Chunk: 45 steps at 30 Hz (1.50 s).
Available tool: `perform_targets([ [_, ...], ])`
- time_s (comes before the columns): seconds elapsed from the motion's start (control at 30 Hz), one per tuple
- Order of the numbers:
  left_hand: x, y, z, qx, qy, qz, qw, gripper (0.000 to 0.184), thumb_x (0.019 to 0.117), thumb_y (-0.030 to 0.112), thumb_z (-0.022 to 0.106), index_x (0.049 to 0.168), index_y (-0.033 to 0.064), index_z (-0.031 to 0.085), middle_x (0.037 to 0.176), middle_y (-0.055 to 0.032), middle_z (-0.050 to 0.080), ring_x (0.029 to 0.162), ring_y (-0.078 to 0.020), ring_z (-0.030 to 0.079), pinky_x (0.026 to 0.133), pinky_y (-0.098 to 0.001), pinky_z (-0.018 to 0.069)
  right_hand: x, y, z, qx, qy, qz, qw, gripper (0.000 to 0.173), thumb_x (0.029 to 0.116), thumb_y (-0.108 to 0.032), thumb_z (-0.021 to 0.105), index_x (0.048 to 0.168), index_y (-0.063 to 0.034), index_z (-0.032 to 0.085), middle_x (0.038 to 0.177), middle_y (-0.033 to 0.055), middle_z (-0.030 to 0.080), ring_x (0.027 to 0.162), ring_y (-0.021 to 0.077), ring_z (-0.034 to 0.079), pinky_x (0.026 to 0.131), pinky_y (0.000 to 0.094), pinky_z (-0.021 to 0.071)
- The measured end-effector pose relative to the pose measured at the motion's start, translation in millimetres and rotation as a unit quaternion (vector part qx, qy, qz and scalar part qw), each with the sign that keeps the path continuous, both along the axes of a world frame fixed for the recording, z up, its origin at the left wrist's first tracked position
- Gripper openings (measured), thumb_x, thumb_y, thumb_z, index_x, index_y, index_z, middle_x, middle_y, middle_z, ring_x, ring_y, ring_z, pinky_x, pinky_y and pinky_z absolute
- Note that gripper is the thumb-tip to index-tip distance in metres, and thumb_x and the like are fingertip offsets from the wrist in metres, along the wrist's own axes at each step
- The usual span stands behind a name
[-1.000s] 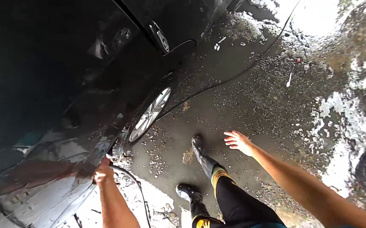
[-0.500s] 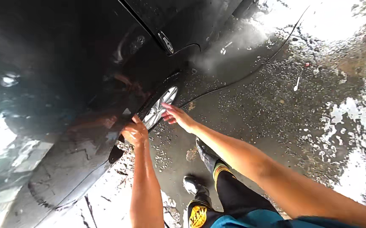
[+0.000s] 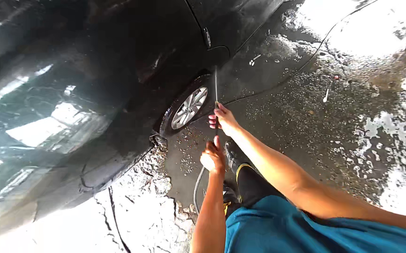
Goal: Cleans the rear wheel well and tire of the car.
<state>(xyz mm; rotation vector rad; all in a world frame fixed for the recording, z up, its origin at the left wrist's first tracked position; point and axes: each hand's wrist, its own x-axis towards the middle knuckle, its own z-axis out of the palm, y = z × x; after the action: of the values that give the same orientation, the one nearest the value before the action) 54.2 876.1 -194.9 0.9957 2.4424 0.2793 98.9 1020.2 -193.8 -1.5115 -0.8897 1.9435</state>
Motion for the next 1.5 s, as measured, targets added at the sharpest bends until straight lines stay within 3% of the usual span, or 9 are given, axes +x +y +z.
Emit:
perform_targets([
  [0.2, 52.7, -12.6, -15.0, -0.010, -0.157, -0.206, 0.966, 0.056, 0.1071, 0.054, 0.038, 0.116, 0.0092, 0.070, 0.101, -0.0145, 0.074, 0.093, -0.0324, 0.073, 0.080, -0.0547, 0.0590, 89.3, 4.4, -19.3, -0.043, -0.131, -0.037, 0.990, 0.047, 0.1105, -0.034, 0.047, 0.157, -0.0268, 0.041, 0.080, 0.0054, 0.055, 0.052, 0.0132, 0.049, 0.045, 0.0286, 0.0445],
  [0.3, 32.7, 27.0, -37.9, 0.080, -0.379, -0.069, 0.920, 0.049, 0.1110, 0.035, 0.038, 0.121, -0.0040, 0.066, 0.115, -0.0169, 0.071, 0.099, -0.0229, 0.071, 0.092, -0.0416, 0.0579, 150.4, 47.8, -29.4, 0.002, -0.193, -0.055, 0.980, 0.042, 0.1081, -0.038, 0.052, 0.149, -0.0281, 0.052, 0.079, 0.0031, 0.053, 0.050, 0.0104, 0.042, 0.043, 0.0267, 0.0377],
  [0.4, -35.7, 112.9, -44.5, 0.218, -0.564, 0.191, 0.773, 0.064, 0.1121, 0.042, 0.009, 0.137, -0.0017, 0.049, 0.116, -0.0153, 0.065, 0.091, -0.0208, 0.066, 0.083, -0.0386, 0.0568, 215.9, 106.1, -19.4, 0.062, -0.179, -0.025, 0.981, 0.040, 0.1085, -0.040, 0.049, 0.147, -0.0339, 0.053, 0.075, -0.0020, 0.049, 0.047, 0.0073, 0.037, 0.041, 0.0240, 0.0346],
  [0.53, -104.7, 250.3, -56.5, 0.361, -0.663, 0.231, 0.614, 0.076, 0.1036, 0.055, -0.008, 0.160, 0.0153, 0.023, 0.160, -0.0127, 0.037, 0.142, -0.0294, 0.045, 0.111, -0.0508, 0.0417, 234.7, 165.2, 34.6, 0.123, -0.113, 0.170, 0.971, 0.041, 0.1110, -0.034, 0.041, 0.151, -0.0317, 0.050, 0.063, -0.0040, 0.040, 0.040, 0.0062, 0.033, 0.035, 0.0216, 0.0302],
  [0.67, -95.9, 326.6, -79.3, 0.451, -0.744, 0.252, 0.423, 0.076, 0.1021, 0.051, 0.003, 0.136, -0.0026, 0.045, 0.142, -0.0222, 0.053, 0.132, -0.0342, 0.053, 0.111, -0.0545, 0.0422, 215.1, 197.2, 63.4, 0.214, -0.156, 0.279, 0.923, 0.042, 0.1105, -0.030, 0.041, 0.151, -0.0285, 0.052, 0.066, 0.0005, 0.049, 0.041, 0.0110, 0.040, 0.035, 0.0282, 0.0368],
  [0.97, -175.4, 173.9, -59.9, 0.658, -0.559, 0.397, 0.312, 0.060, 0.1013, 0.048, 0.010, 0.093, 0.0078, 0.054, 0.074, -0.0087, 0.060, 0.073, -0.0246, 0.063, 0.084, -0.0488, 0.0559, 107.1, 204.5, 79.4, 0.313, -0.152, 0.447, 0.824, 0.039, 0.1095, -0.025, 0.043, 0.145, -0.0231, 0.060, 0.073, 0.0004, 0.056, 0.051, 0.0092, 0.047, 0.044, 0.0291, 0.0423],
  [1.07, -223.9, 106.3, -73.0, 0.640, -0.437, 0.531, 0.342, 0.053, 0.1038, 0.047, 0.012, 0.097, 0.0093, 0.049, 0.073, -0.0072, 0.056, 0.064, -0.0185, 0.059, 0.065, -0.0389, 0.0579, 54.9, 183.1, 84.2, 0.341, -0.111, 0.516, 0.778, 0.038, 0.1080, -0.027, 0.048, 0.143, -0.0233, 0.062, 0.081, 0.0004, 0.064, 0.058, 0.0083, 0.051, 0.054, 0.0305, 0.0469],
  [1.3, -254.9, 31.5, -124.3, 0.491, -0.406, 0.505, 0.581, 0.039, 0.1113, 0.027, 0.023, 0.133, 0.0047, 0.047, 0.113, -0.0128, 0.062, 0.099, -0.0218, 0.063, 0.089, -0.0415, 0.0560, -7.0, 104.0, 77.6, 0.348, -0.184, 0.634, 0.666, 0.039, 0.1100, -0.027, 0.047, 0.148, -0.0259, 0.057, 0.110, 0.0090, 0.074, 0.096, 0.0253, 0.071, 0.087, 0.0502, 0.0570],
  [1.5, -253.1, 38.2, -141.3, 0.279, -0.359, 0.477, 0.752, 0.047, 0.1095, 0.031, 0.040, 0.149, 0.0054, 0.042, 0.148, -0.0147, 0.052, 0.128, -0.0245, 0.058, 0.102, -0.0411, 0.0509, 58.7, 93.1, 73.4, 0.312, -0.256, 0.579, 0.708, 0.040, 0.1095, -0.027, 0.048, 0.148, -0.0332, 0.055, 0.097, 0.0108, 0.073, 0.079, 0.0284, 0.070, 0.070, 0.0559, 0.0576],
])
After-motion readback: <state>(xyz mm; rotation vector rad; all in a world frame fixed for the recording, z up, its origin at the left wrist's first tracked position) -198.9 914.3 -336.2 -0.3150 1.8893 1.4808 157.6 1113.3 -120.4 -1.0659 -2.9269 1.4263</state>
